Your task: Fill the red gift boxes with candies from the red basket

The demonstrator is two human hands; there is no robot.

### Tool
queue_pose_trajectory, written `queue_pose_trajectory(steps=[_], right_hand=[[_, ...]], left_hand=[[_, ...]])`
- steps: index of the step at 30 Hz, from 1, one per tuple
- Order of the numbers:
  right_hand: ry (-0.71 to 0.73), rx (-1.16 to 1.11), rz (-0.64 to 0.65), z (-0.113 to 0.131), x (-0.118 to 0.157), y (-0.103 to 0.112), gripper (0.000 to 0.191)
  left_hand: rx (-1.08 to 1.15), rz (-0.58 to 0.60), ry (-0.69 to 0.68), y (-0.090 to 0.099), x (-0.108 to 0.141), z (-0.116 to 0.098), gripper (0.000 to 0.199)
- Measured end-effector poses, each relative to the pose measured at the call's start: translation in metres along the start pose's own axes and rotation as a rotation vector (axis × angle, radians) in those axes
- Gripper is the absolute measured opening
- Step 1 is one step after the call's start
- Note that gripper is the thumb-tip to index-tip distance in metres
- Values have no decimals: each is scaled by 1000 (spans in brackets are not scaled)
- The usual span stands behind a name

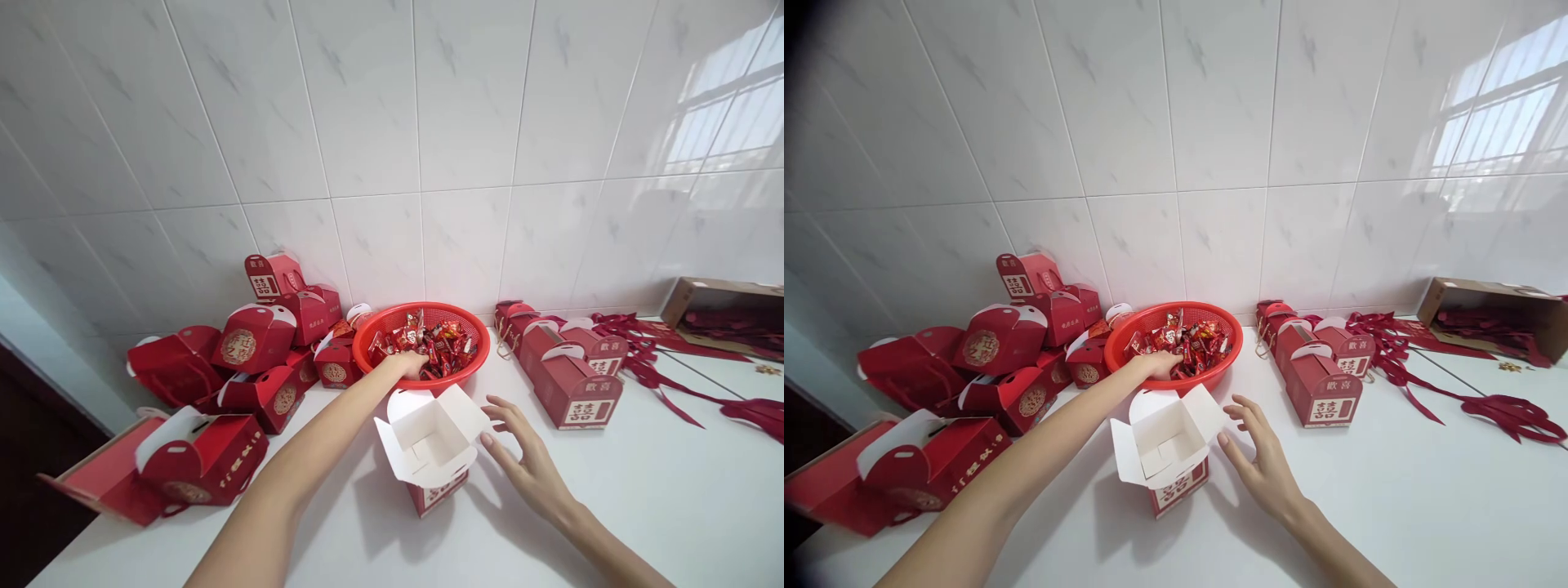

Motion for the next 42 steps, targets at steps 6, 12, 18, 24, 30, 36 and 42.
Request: queue_pose_trajectory(steps=[6, 12, 18, 24, 30, 36, 42], right_hand=[[53, 14, -79, -6, -2, 3, 26], [144, -35, -191, 9, -38, 11, 16], [-2, -130, -140, 24, -122, -25, 18], [-496, -430, 129, -8, -160, -90, 30], [-528, -594, 137, -24, -163, -104, 30], [-471, -498, -161, -40, -169, -84, 29], [-355, -422, -77, -33, -169, -86, 44]], left_hand=[[204, -199, 28, 17, -1, -2, 15], [754, -525, 52, 50, 2, 5, 12], [1095, -627, 30, 67, 8, 11, 18], [1107, -627, 45, 62, 10, 14, 23], [1140, -572, 97, 50, 6, 15, 26], [861, -676, 203, 51, 10, 25, 21], [469, -250, 67, 28, 14, 0, 30]])
Point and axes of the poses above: each hand's wrist, its own x-axis away from the middle knuckle, its own y-axis out of the back of the hand, z = x × y, the point moved 8 cm from there along -x, towards the middle knuckle, and after that the axes turned 13 degrees about -z, right-handed, at the moved point
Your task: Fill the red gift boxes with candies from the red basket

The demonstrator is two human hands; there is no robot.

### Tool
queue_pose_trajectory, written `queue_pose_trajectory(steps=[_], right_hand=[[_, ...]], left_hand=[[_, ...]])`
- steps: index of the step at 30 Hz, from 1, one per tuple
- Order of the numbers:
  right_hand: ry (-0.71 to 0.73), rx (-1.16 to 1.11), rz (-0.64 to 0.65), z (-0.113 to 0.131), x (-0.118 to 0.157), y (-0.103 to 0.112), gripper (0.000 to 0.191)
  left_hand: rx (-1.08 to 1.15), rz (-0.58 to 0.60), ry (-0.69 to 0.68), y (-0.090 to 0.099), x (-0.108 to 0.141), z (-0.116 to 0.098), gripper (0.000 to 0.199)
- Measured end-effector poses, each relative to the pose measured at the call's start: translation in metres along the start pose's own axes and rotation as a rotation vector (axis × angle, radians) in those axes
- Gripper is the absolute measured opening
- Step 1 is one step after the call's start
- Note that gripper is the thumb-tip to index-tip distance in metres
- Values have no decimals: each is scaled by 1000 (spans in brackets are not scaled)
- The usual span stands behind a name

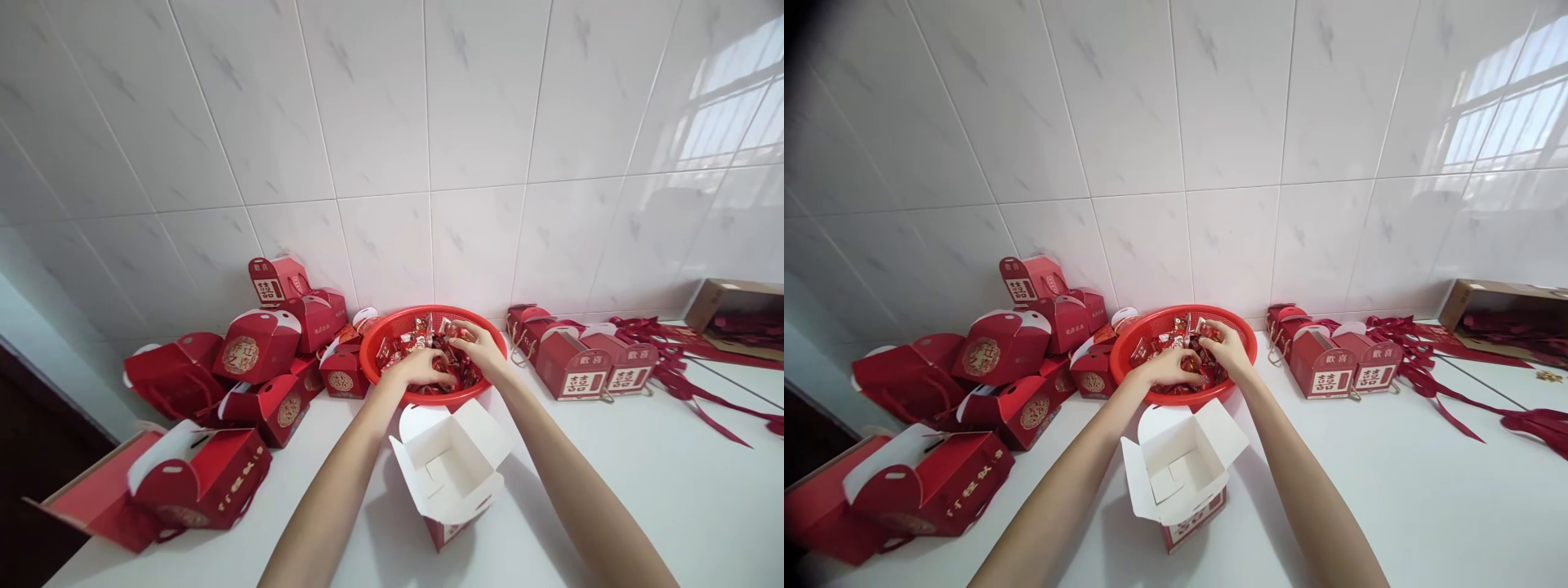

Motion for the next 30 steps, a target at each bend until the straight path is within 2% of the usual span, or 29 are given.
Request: queue_pose_trajectory(steps=[3, 7, 13, 15, 20, 24, 27, 30], right_hand=[[17, 42, -84, 2, 0, 8, 34], [37, 37, -99, 8, 4, 9, 22], [37, 49, -31, 12, 9, 5, 13], [36, 48, -23, 11, 9, 4, 12], [19, 28, 18, 9, 9, 1, 12], [21, 40, 25, 9, 10, 1, 12], [58, 65, -15, 12, 9, 5, 12], [64, 63, -51, 13, 7, 8, 13]], left_hand=[[-157, 125, -44, -11, 3, -1, 37], [-283, 168, -117, -19, 0, -2, 36], [-146, 31, -111, -15, -5, 0, 22], [-90, 29, -118, -17, -5, 2, 20], [72, 30, -189, -17, -5, 0, 35], [72, 12, -162, -10, -3, -1, 37], [123, -85, -80, 4, -5, 0, 43], [289, -320, -54, 28, -9, 1, 47]])
Point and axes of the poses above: each hand's wrist, its own x-axis away from the middle knuckle, its own y-axis out of the back of the hand, z = x × y, the point moved 8 cm from there along -x, towards the middle knuckle, and after that the axes turned 13 degrees about -z, right-handed, at the moved point
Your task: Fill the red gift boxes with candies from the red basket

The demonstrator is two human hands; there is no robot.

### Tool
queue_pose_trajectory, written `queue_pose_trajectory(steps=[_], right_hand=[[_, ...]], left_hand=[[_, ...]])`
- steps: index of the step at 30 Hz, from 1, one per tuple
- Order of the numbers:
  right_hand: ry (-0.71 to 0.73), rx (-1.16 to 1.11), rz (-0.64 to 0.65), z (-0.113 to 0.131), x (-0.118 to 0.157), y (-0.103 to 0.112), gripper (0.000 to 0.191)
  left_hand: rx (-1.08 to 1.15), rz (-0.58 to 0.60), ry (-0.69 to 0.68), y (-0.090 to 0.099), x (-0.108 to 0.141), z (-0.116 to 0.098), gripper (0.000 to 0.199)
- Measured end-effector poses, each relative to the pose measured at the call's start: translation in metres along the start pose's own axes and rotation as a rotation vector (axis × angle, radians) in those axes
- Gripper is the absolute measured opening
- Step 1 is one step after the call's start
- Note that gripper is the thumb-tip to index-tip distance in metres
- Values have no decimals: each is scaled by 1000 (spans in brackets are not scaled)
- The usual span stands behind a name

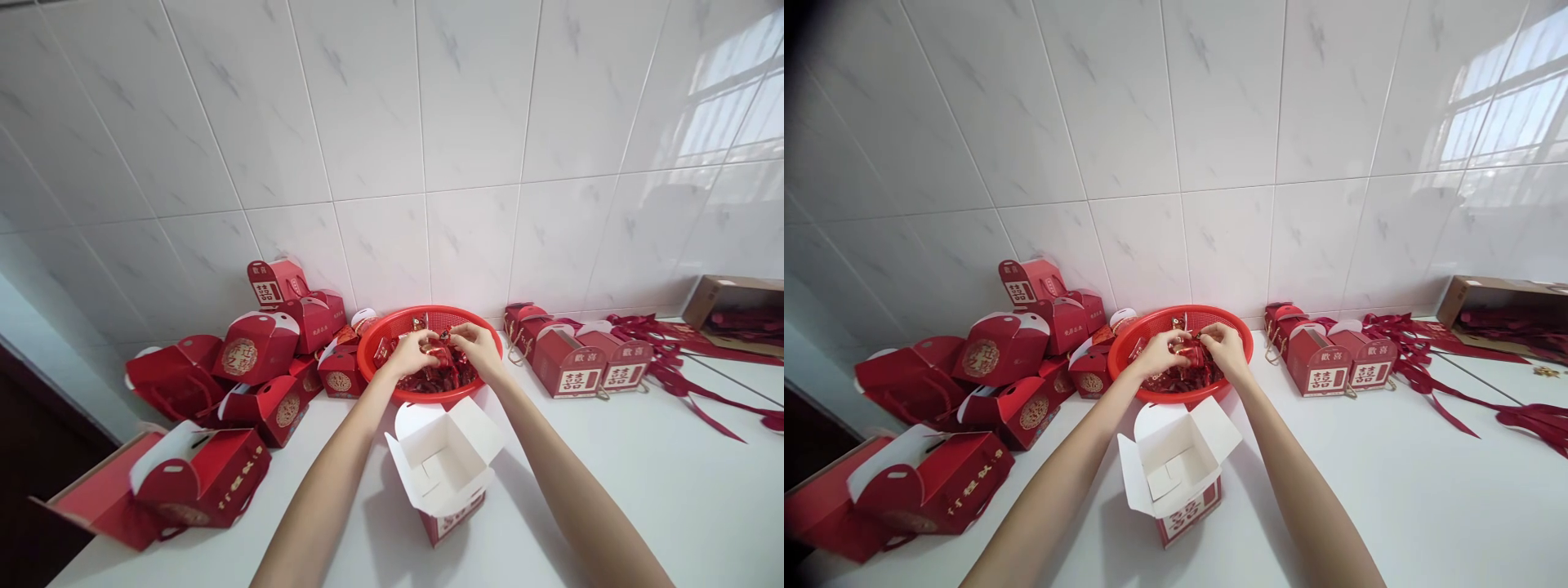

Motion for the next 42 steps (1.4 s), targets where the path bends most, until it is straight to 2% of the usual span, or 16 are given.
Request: queue_pose_trajectory(steps=[2, 4, 7, 9, 14, 18, 20, 22, 25, 27, 30, 34, 36, 38, 40, 42], right_hand=[[-24, -25, 5, -1, 0, -1, 18], [-70, -72, 58, -3, 1, -6, 23], [-138, -139, 172, -6, 5, -15, 33], [-136, -156, 196, -6, 6, -16, 37], [-100, -173, 155, -4, 4, -12, 38], [-110, -200, 119, 0, 4, -10, 35], [-112, -214, 101, 3, 5, -9, 36], [-108, -234, 96, 6, 5, -8, 36], [-84, -229, 90, 9, 4, -7, 40], [-81, -206, 105, 8, 4, -8, 44], [-78, -199, 134, 4, 3, -11, 43], [-35, -192, 63, 4, 0, -6, 38], [-27, -201, 52, 4, -1, -5, 38], [-41, -226, 35, 3, -1, -3, 39], [-84, -259, -9, 0, -2, 0, 42], [-139, -287, -63, -5, -3, 3, 45]], left_hand=[[105, -111, -12, 10, -4, -1, 47], [168, -155, -34, 14, -6, -1, 46], [205, -141, -70, 12, -5, -1, 47], [220, -107, -77, 9, -5, -2, 49], [215, 2, -32, -1, -1, 0, 59], [160, -40, 28, 1, 2, 2, 70], [180, -97, 59, 5, 3, 1, 61], [261, -95, 136, 3, 4, 2, 46], [421, -3, 277, -6, 7, 3, 32], [464, 57, 309, -11, 8, 1, 30], [424, 87, 251, -11, 7, -1, 27], [291, -51, 127, -1, 0, 5, 21], [287, -52, 123, -3, -1, 8, 23], [315, 0, 131, -7, 0, 8, 29], [325, 46, 160, -10, 2, 6, 36], [321, 30, 199, -8, 3, 6, 38]])
Point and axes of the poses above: each hand's wrist, its own x-axis away from the middle knuckle, its own y-axis out of the back of the hand, z = x × y, the point moved 8 cm from there along -x, towards the middle knuckle, and after that the axes turned 13 degrees about -z, right-handed, at the moved point
